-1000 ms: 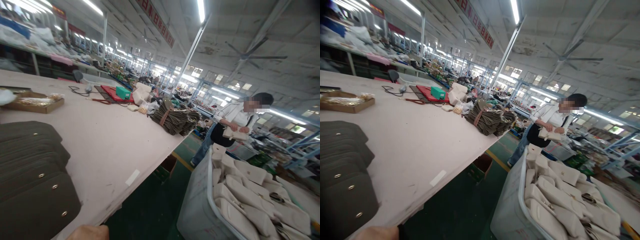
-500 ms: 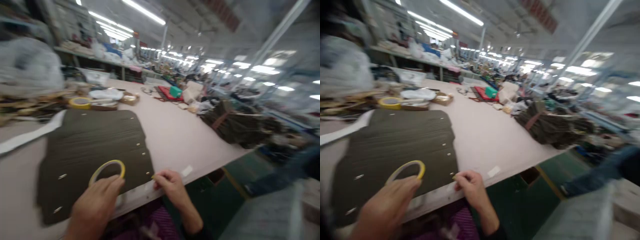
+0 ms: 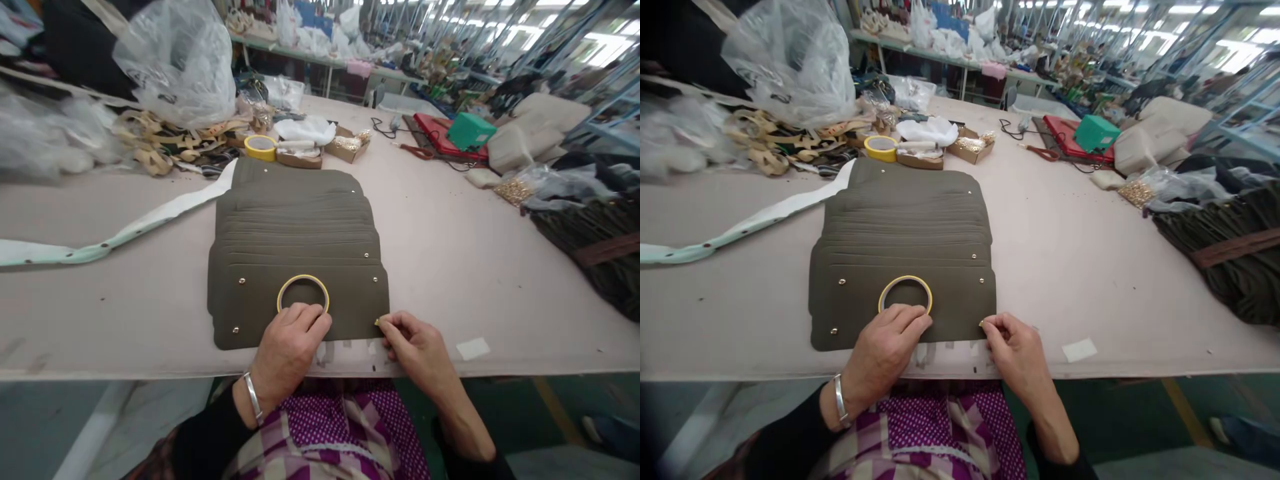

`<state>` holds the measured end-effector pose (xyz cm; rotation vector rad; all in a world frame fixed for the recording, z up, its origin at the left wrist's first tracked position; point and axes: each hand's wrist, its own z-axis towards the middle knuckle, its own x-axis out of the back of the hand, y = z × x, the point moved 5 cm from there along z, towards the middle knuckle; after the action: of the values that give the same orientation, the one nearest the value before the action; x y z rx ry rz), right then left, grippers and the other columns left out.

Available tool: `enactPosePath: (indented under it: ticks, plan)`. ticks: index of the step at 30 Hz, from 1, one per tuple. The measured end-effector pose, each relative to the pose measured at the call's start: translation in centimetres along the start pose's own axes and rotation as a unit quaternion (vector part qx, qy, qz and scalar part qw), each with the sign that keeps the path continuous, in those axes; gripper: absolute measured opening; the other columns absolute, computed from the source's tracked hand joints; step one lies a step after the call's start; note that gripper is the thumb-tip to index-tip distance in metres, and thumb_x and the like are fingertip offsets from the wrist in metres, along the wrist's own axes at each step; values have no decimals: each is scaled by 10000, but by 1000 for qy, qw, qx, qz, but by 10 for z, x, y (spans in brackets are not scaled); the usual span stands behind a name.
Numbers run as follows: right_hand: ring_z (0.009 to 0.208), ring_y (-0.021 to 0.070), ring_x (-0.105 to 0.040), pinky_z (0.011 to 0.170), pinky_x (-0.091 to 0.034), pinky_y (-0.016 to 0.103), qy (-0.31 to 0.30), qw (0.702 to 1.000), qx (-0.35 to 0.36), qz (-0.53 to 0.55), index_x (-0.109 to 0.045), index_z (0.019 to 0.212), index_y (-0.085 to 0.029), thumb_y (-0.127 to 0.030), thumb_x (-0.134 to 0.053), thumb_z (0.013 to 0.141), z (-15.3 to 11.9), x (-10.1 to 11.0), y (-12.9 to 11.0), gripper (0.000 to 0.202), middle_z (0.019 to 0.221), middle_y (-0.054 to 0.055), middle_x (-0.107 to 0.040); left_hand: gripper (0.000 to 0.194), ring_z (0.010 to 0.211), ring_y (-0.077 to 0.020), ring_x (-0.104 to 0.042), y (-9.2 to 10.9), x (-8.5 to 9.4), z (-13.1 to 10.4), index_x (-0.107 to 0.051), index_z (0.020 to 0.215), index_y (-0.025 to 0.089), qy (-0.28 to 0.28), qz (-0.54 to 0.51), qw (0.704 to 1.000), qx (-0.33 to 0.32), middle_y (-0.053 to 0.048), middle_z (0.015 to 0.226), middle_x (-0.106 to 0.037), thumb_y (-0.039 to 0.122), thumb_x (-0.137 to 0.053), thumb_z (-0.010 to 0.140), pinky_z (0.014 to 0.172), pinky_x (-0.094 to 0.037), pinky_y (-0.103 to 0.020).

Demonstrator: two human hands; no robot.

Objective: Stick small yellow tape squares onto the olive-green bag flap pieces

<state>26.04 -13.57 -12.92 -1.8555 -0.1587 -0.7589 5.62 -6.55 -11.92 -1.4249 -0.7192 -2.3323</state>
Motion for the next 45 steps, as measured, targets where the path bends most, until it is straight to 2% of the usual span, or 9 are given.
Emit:
enactPosePath:
  ticks: [10, 15, 17, 20, 23, 28, 32, 39, 45]
  plan:
    - [561, 150, -620, 569, -455, 259, 27, 984, 81, -157, -636, 741, -197, -324, -501, 837, 3, 1, -17, 209, 656, 21, -682, 219, 922, -209, -537, 0, 2, 1, -598, 989, 162, 10, -14, 1000, 7, -80, 1031, -619, 160, -382, 957, 780, -492, -363]
    - [513, 175, -619, 523, -451, 277, 33, 972, 80, -217, -567, 1096, -168, -369, -559, 841, 5, 12, -14, 325, 545, -27, -632, 187, 920, -202, -537, -1, 1, 1, -600, 1001, 170, 3, -21, 1000, 18, -77, 1033, -615, 144, -426, 938, 789, -488, -358]
    - [551, 169, -629, 547, -476, 281, 62, 962, 123, -234, -556, 1089, -172, -375, -572, 855, 1, 22, -16, 310, 616, -10, -654, 165, 899, -202, -534, -2, 0, 1, -596, 993, 173, -1, -24, 999, 22, -69, 1026, -614, 144, -446, 930, 778, -488, -356]
    - [752, 166, -650, 707, -523, 299, 60, 921, 280, -263, -597, 953, -184, -258, -495, 917, -12, 26, -26, 132, 839, 60, -679, 147, 905, -210, -526, -2, -1, 1, -586, 1000, 176, -11, -28, 999, 23, -61, 1035, -609, 152, -460, 927, 777, -485, -360]
    - [875, 183, -628, 800, -530, 336, -7, 851, 404, -335, -611, 996, -165, -155, -445, 926, -20, 14, -32, 181, 932, 91, -663, 144, 912, -208, -520, -2, -1, 0, -581, 1000, 173, -11, -30, 999, 24, -59, 1032, -604, 155, -456, 931, 787, -479, -360]
    - [832, 200, -624, 731, -544, 339, -46, 797, 431, -421, -620, 998, -128, -103, -438, 910, -12, -4, -34, 204, 877, 111, -655, 146, 897, -203, -519, -1, 0, 1, -582, 981, 166, -1, -24, 999, 21, -67, 1011, -604, 163, -442, 941, 781, -469, -349]
    - [702, 184, -627, 649, -512, 306, -62, 824, 362, -432, -649, 864, -142, -70, -434, 873, 4, -9, -40, 227, 757, 85, -652, 151, 904, -205, -521, -2, 1, 2, -576, 993, 168, -3, -26, 999, 25, -64, 1020, -605, 160, -433, 946, 771, -468, -346]
    - [601, 165, -641, 568, -416, 272, -60, 930, 135, -337, -674, 704, -198, -212, -501, 825, 32, -3, -36, 212, 675, 36, -708, 153, 911, -207, -524, -3, 1, 2, -583, 986, 172, 0, -40, 999, 35, -69, 1014, -604, 178, -435, 948, 764, -474, -353]
    - [674, 203, -661, 606, -434, 293, -41, 948, 80, -305, -636, 721, -210, -294, -478, 860, 20, -7, -23, 227, 687, 32, -701, 153, 844, -202, -552, -12, 7, 1, -583, 951, 179, 19, -73, 997, 23, -52, 962, -635, 181, -430, 948, 721, -491, -354]
